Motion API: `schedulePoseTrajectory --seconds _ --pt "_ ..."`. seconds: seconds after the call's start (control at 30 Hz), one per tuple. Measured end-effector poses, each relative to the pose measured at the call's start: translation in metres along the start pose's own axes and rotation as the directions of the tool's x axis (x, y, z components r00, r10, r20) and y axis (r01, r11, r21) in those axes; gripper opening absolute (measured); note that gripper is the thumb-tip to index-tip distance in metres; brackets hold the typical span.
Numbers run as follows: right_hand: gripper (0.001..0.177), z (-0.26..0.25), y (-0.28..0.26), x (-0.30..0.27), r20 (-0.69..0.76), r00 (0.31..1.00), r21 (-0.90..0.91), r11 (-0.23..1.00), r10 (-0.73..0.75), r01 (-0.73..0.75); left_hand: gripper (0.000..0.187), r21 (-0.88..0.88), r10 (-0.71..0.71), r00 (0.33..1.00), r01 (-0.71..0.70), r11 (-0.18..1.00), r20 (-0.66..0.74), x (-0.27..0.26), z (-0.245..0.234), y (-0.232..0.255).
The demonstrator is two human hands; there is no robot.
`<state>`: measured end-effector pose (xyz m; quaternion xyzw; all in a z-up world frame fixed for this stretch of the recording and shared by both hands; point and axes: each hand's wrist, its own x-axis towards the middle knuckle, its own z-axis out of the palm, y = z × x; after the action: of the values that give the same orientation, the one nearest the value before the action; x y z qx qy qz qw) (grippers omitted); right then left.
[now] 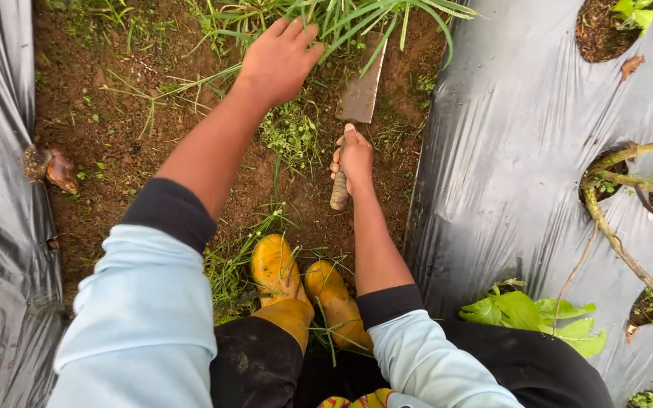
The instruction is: The person uses a hand hoe to cut and remove weeds growing along the edge of a plastic-covered garden bed. They repeatedly chop the grass and pull the clumps away by hand, clearing the soil between the rows.
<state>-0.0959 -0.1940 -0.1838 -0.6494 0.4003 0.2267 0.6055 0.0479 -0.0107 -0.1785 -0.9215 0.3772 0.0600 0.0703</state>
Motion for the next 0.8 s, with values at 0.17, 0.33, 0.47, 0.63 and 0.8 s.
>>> schedulePoseTrajectory --seconds 0.17,0.33,0.47,0.63,0.8 --pt "0.037 -0.007 -0.008 0.003 -0.037 0.999 0.056 0.998 0.015 -0.013 0.074 0.126 -0.101 0.969 0.074 0.989 0.227 0.052 0.012 0.008" --pt "0.030 -0.003 -0.002 0.001 0.037 0.998 -0.040 0.998 0.046 -0.044 0.087 0.320 -0.310 0.860 0.184 0.929 0.406 0.046 0.009 -0.001" --pt "0.030 -0.005 -0.006 0.008 0.016 1.000 -0.085 0.996 0.026 -0.024 0.068 0.363 -0.327 0.882 0.198 0.911 0.340 0.027 0.036 -0.007" --pt "0.033 0.003 -0.003 0.012 0.072 0.997 0.041 0.999 0.004 -0.007 0.037 0.175 -0.306 0.877 0.257 0.950 0.371 0.004 0.036 -0.014" --pt "0.028 -0.007 0.003 -0.003 0.097 0.995 -0.062 0.998 0.008 -0.002 0.030 0.199 -0.276 0.928 0.229 0.953 0.251 0.002 0.022 -0.018"
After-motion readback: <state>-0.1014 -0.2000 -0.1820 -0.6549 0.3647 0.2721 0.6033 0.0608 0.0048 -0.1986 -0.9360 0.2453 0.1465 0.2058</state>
